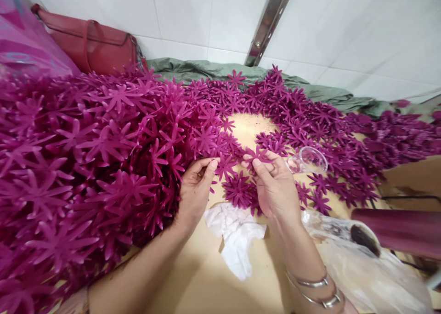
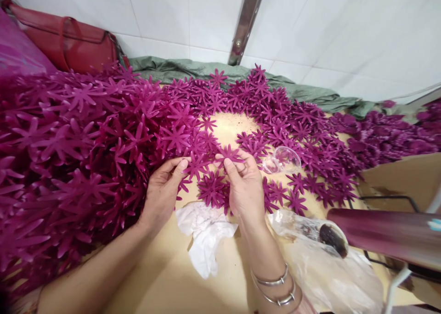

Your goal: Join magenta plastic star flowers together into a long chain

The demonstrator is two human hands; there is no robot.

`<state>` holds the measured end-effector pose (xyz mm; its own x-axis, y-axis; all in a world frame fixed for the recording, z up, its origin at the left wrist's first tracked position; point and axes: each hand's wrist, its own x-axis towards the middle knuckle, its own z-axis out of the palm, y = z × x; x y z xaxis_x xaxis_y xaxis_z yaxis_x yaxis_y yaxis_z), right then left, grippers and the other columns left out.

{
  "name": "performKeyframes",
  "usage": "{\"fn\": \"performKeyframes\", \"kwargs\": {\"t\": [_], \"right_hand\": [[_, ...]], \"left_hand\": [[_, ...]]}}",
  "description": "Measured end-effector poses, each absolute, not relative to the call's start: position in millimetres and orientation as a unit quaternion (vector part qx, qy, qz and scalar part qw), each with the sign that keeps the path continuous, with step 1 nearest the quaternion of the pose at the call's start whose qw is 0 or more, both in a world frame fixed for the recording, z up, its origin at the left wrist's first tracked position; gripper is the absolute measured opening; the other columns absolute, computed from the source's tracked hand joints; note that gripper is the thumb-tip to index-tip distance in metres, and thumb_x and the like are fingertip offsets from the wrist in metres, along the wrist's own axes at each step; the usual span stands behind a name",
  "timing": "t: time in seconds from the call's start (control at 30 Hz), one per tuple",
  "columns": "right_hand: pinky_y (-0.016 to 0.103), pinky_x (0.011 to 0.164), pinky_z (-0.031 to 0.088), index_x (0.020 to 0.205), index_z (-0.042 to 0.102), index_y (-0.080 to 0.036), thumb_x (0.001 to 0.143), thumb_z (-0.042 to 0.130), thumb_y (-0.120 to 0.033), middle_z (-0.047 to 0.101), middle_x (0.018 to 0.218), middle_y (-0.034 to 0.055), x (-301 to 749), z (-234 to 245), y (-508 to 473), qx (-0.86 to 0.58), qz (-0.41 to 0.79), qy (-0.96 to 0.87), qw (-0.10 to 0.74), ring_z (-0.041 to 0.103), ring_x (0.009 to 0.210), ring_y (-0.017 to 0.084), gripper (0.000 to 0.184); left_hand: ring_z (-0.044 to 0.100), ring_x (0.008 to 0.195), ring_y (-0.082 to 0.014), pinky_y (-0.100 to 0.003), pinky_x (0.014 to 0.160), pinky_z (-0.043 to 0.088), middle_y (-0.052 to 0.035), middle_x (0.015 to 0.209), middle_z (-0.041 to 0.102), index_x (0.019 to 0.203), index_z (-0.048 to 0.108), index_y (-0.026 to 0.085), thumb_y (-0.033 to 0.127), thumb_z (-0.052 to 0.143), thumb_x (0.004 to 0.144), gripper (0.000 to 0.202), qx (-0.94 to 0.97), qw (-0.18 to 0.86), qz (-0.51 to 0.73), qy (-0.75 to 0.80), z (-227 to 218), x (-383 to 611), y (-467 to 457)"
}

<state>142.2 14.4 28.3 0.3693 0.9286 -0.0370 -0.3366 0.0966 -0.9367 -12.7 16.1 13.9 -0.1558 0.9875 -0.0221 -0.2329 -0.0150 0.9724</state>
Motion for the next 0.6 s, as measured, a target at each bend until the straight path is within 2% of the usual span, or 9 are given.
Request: {"fn": "performKeyframes", "kwargs": {"t": [0.2, 0.37, 0.53, 0.6], "right_hand": [[0.023, 0.07, 0.053, 0.101, 0.063, -0.025, 0.071, 0.091, -0.035, 0.065, 0.061, -0.0119, 142.5, 28.2, 11.7, -0.512, 0.447, -0.328, 0.656, 0.065, 0.06, 0.009, 0.042], [0.023, 0.066, 0.054, 0.102, 0.063, -0.026, 0.07, 0.091, -0.035, 0.066, 0.068, -0.0092, 140.8, 30.1, 12.1, -0.526, 0.434, -0.34, 0.647, 0.063, 0.06, 0.01, 0.043], [0.025, 0.073, 0.054, 0.107, 0.066, -0.028, 0.074, 0.088, -0.034, 0.071, 0.088, -0.0041, 139.3, 30.6, 11.0, -0.52, 0.417, -0.376, 0.644, 0.064, 0.076, 0.012, 0.04], [0.023, 0.069, 0.052, 0.109, 0.067, -0.028, 0.076, 0.086, -0.034, 0.068, 0.083, -0.0052, 137.9, 31.2, 9.6, -0.523, 0.42, -0.384, 0.635, 0.061, 0.07, 0.011, 0.039]], "left_hand": [[0.067, 0.093, -0.0162, -0.028, 0.09, 0.052, -0.0032, 0.098, 0.076, 0.099, 0.077, 0.02, 0.041, 0.072, 0.089, 0.024, 0.392, 0.529, 0.584, 0.475, 8.9, -12.6, 16.5], [0.066, 0.092, -0.0161, -0.028, 0.086, 0.052, -0.0036, 0.1, 0.076, 0.101, 0.076, 0.02, 0.043, 0.072, 0.089, 0.026, 0.395, 0.536, 0.574, 0.476, 7.3, -13.2, 16.0], [0.064, 0.082, -0.0141, -0.025, 0.078, 0.052, -0.002, 0.092, 0.075, 0.098, 0.076, 0.02, 0.042, 0.073, 0.088, 0.025, 0.398, 0.53, 0.58, 0.474, 9.7, -13.2, 16.0], [0.062, 0.076, -0.0129, -0.024, 0.072, 0.051, -0.001, 0.088, 0.073, 0.096, 0.076, 0.019, 0.041, 0.072, 0.088, 0.023, 0.403, 0.523, 0.581, 0.475, 11.4, -13.0, 15.8]]}}
